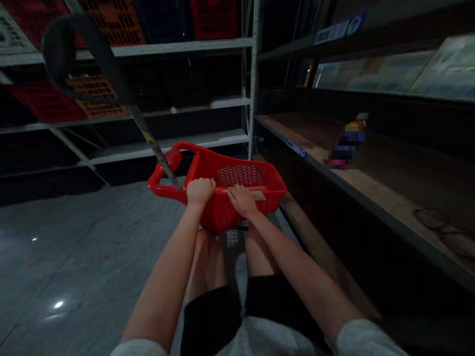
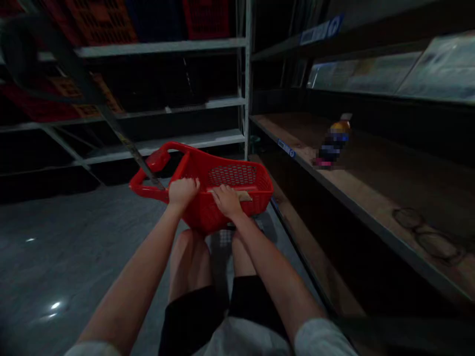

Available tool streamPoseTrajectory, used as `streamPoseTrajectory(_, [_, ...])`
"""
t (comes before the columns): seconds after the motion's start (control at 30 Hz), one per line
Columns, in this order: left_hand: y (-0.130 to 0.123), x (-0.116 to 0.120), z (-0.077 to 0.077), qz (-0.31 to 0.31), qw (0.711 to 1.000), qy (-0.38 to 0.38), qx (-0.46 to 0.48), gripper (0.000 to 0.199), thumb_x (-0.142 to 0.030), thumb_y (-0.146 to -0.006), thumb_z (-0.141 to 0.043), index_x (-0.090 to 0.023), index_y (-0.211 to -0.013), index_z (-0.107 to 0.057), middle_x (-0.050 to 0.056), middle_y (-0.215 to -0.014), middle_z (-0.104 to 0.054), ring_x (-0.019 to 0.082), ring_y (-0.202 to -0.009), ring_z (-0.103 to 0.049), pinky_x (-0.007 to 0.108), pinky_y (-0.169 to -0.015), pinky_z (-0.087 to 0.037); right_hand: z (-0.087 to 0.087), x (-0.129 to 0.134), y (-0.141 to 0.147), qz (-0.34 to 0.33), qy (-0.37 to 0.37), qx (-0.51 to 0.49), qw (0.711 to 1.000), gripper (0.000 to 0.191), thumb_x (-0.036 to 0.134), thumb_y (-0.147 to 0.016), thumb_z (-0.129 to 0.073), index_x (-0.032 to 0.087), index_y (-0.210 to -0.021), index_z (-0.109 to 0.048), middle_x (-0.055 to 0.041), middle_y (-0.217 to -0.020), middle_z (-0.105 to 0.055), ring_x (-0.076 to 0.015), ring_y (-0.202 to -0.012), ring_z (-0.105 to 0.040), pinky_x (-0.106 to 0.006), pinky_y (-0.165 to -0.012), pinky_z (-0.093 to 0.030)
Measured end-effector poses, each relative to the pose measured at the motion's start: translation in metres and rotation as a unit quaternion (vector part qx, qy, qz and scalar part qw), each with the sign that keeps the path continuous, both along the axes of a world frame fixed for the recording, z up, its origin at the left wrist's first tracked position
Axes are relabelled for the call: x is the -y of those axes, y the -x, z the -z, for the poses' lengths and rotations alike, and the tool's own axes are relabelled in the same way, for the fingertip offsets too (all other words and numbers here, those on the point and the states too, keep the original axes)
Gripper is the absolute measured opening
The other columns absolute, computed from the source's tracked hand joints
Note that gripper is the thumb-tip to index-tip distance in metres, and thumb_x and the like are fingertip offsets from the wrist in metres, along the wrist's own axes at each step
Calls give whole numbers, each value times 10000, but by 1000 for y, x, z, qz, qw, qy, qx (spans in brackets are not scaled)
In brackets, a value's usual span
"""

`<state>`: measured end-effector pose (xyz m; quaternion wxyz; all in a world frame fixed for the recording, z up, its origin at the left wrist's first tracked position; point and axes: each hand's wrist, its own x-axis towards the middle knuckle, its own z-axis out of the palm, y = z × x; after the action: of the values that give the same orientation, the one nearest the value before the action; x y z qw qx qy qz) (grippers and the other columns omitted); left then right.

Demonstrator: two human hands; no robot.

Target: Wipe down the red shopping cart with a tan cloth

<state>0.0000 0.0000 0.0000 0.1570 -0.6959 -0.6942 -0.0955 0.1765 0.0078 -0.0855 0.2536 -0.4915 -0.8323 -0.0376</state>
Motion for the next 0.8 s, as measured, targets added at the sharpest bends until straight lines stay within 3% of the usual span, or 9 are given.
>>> streamPoseTrajectory(0.43, [2, -1, 1, 11, 1000, -6, -2, 627, -332, -1038, -234, -39, -986, -786, 257, -913, -762, 372, -898, -756, 439, -748, -525, -4, 4, 2, 1, -7, -12, 1000, 397, 396, -1090, -339, 231, -1244, -664, -89, -1141, -690, -243, -1050, -567, -357, -937, -402])
streamPoseTrajectory(0.63, [4, -4, -1, 11, 1000, -9, -3, 614, -338, -1034, -262, -33, -971, -792, 260, -887, -760, 365, -872, -758, 415, -725, -513, -3, 1, 1, -28, 5, -42, 999, 393, 348, -1086, -363, 245, -1369, -616, -73, -1384, -651, -235, -1188, -561, -362, -1034, -400])
streamPoseTrajectory(0.7, [6, -2, 0, 28, 1000, -9, -9, 616, -367, -1037, -276, -52, -950, -798, 246, -873, -764, 363, -859, -758, 406, -709, -505, -4, 1, 0, -37, 9, -41, 998, 405, 329, -1082, -379, 277, -1436, -568, -57, -1433, -625, -234, -1209, -554, -364, -1042, -400])
streamPoseTrajectory(0.8, [10, 4, 6, 101, 994, 0, -28, 617, -407, -1049, -281, -95, -934, -800, 215, -898, -775, 334, -843, -756, 389, -705, -489, -7, 0, -2, -36, 22, -17, 999, 425, 326, -1078, -389, 313, -1480, -528, -55, -1345, -662, -238, -1144, -566, -366, -1009, -410])
